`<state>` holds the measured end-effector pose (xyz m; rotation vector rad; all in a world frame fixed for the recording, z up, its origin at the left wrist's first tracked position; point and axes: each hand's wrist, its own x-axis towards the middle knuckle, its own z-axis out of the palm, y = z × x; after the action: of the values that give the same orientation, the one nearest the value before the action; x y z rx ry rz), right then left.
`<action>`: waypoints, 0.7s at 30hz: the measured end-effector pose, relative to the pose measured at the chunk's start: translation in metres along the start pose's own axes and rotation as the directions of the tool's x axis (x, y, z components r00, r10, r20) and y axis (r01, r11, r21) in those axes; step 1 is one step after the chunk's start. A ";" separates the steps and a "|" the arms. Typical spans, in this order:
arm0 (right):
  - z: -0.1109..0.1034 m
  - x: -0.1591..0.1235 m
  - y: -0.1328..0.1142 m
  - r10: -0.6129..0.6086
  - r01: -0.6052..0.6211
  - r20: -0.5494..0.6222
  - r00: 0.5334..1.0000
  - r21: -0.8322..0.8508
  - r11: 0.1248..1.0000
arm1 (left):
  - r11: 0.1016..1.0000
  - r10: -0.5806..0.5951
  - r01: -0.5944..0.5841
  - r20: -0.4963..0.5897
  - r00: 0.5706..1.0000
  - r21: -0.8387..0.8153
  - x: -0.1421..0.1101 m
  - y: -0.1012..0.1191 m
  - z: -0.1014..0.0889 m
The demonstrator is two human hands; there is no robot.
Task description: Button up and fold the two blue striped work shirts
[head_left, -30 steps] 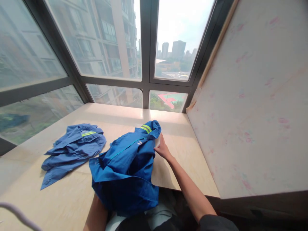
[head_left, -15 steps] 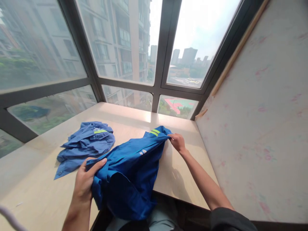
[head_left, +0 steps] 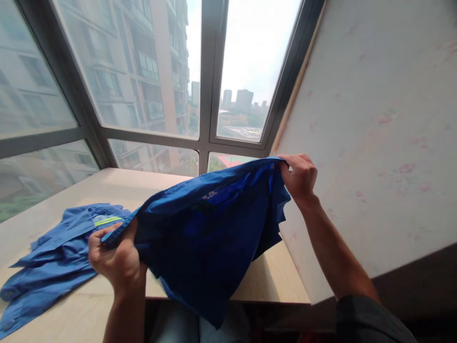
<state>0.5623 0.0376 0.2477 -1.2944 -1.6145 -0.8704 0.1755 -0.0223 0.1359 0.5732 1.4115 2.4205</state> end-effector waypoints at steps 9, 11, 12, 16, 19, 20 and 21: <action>0.016 0.045 -0.065 0.154 -0.140 -0.106 0.982 0.126 0.982 | 0.887 0.456 -0.460 -0.200 0.867 0.029 0.007 0.019 0.005; 0.048 0.046 -0.075 0.220 -0.221 0.021 0.975 0.167 0.961 | 0.901 0.433 -0.428 -0.184 0.883 0.068 0.009 0.003 0.000; 0.066 0.044 -0.079 0.253 -0.270 0.107 0.961 0.200 0.942 | 0.914 0.403 -0.391 -0.148 0.903 0.103 0.010 -0.007 -0.003; 0.134 0.009 -0.100 0.269 -0.547 0.582 0.768 0.376 0.748 | 0.908 0.182 -0.229 0.164 0.970 0.351 0.011 -0.055 -0.013; 0.162 -0.044 -0.120 0.000 -0.761 0.902 0.431 0.364 0.537 | 0.857 -0.108 -0.150 0.457 0.883 0.493 -0.005 -0.083 -0.019; 0.166 -0.064 -0.126 -0.090 -0.776 0.926 0.366 0.358 0.519 | 0.830 -0.187 -0.166 0.545 0.817 0.533 -0.014 -0.089 -0.021; 0.167 -0.084 -0.130 -0.267 -0.807 0.930 0.255 0.356 0.471 | 0.804 -0.280 -0.203 0.657 0.700 0.559 -0.024 -0.093 -0.023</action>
<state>0.4095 0.1297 0.1063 -1.2863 -1.9768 1.2974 0.1891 -0.0055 0.0399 1.4279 1.7162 1.3340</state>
